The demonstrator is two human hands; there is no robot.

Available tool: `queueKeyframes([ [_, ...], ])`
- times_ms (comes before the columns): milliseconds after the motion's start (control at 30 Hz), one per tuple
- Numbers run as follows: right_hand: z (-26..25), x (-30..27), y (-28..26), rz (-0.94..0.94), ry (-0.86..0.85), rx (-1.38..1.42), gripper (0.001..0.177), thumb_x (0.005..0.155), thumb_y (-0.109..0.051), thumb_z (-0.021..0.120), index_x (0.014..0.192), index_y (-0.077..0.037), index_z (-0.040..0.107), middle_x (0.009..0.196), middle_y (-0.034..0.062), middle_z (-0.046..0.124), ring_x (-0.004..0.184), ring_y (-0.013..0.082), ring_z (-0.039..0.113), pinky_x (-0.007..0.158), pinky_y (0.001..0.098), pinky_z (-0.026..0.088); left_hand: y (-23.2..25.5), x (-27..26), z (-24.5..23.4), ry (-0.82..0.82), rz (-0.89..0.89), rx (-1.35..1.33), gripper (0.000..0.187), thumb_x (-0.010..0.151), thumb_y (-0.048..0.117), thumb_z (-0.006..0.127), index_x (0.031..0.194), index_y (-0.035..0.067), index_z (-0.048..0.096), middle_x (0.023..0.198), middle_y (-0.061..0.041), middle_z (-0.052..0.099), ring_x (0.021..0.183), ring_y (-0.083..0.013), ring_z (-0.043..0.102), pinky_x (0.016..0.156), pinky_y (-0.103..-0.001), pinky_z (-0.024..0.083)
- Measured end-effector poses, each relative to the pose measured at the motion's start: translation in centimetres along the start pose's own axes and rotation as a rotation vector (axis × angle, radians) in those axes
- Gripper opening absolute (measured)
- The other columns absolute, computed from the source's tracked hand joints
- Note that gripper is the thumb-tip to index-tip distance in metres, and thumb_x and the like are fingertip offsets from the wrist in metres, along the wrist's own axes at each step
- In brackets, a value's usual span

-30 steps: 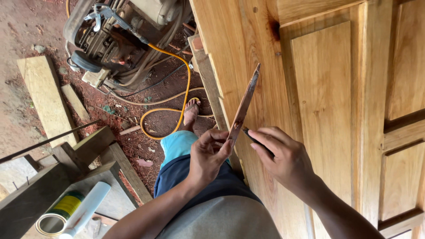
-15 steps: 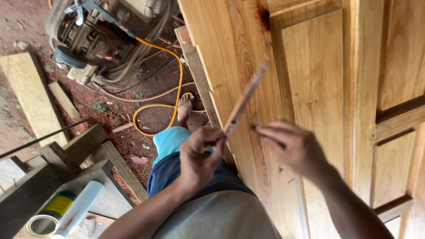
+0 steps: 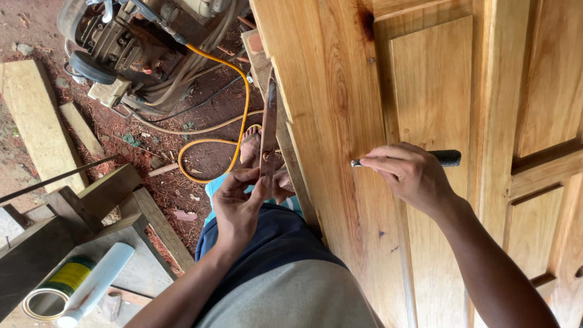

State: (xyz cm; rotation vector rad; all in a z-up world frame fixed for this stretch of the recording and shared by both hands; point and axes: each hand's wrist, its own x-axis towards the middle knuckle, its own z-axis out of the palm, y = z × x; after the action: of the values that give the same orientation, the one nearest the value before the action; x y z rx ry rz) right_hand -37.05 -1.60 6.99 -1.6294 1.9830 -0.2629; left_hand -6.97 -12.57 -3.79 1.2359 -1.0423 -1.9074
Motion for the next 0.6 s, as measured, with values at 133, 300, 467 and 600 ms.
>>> queueKeyframes([
  [133,1.2,-0.8,1.3,-0.021,0.008,-0.026,0.023,0.091,0.0,0.07,0.105,-0.014,0.081,0.103,0.0038,0.077,0.093,0.0238,0.074,0.079,0.0348,0.06,-0.1,0.2,0.0,-0.038,-0.001,0.002,0.02,0.091,-0.001,0.076,0.105,-0.012,0.068,0.095,-0.018,0.074,0.085,-0.0177,0.073,0.062,-0.03,0.066],
  [300,-0.7,-0.8,-1.9,0.052,-0.078,-0.361,0.021,0.09,-0.008,0.07,0.105,-0.021,0.078,0.103,-0.0045,0.074,0.087,0.0174,0.073,0.073,0.0292,0.061,-0.4,0.1,0.0,-0.017,0.004,-0.013,0.022,0.089,-0.001,0.078,0.105,-0.012,0.068,0.094,-0.019,0.074,0.086,-0.0192,0.074,0.063,-0.031,0.066],
  [467,-1.3,0.1,-2.3,0.09,-0.073,-0.243,0.021,0.092,-0.008,0.069,0.105,-0.021,0.079,0.1,-0.0048,0.076,0.085,0.0169,0.073,0.07,0.0277,0.061,-0.5,0.2,-0.3,-0.016,-0.003,-0.018,0.023,0.09,0.002,0.078,0.106,-0.011,0.068,0.094,-0.018,0.074,0.087,-0.0175,0.073,0.063,-0.03,0.066],
  [600,-0.8,0.5,-2.1,0.092,-0.055,-0.206,0.019,0.092,-0.006,0.07,0.103,-0.018,0.08,0.1,-0.0019,0.076,0.084,0.019,0.074,0.069,0.0289,0.061,-0.4,0.0,-0.2,-0.009,-0.007,-0.014,0.023,0.088,0.001,0.08,0.104,-0.011,0.069,0.094,-0.019,0.074,0.084,-0.0188,0.073,0.062,-0.032,0.066],
])
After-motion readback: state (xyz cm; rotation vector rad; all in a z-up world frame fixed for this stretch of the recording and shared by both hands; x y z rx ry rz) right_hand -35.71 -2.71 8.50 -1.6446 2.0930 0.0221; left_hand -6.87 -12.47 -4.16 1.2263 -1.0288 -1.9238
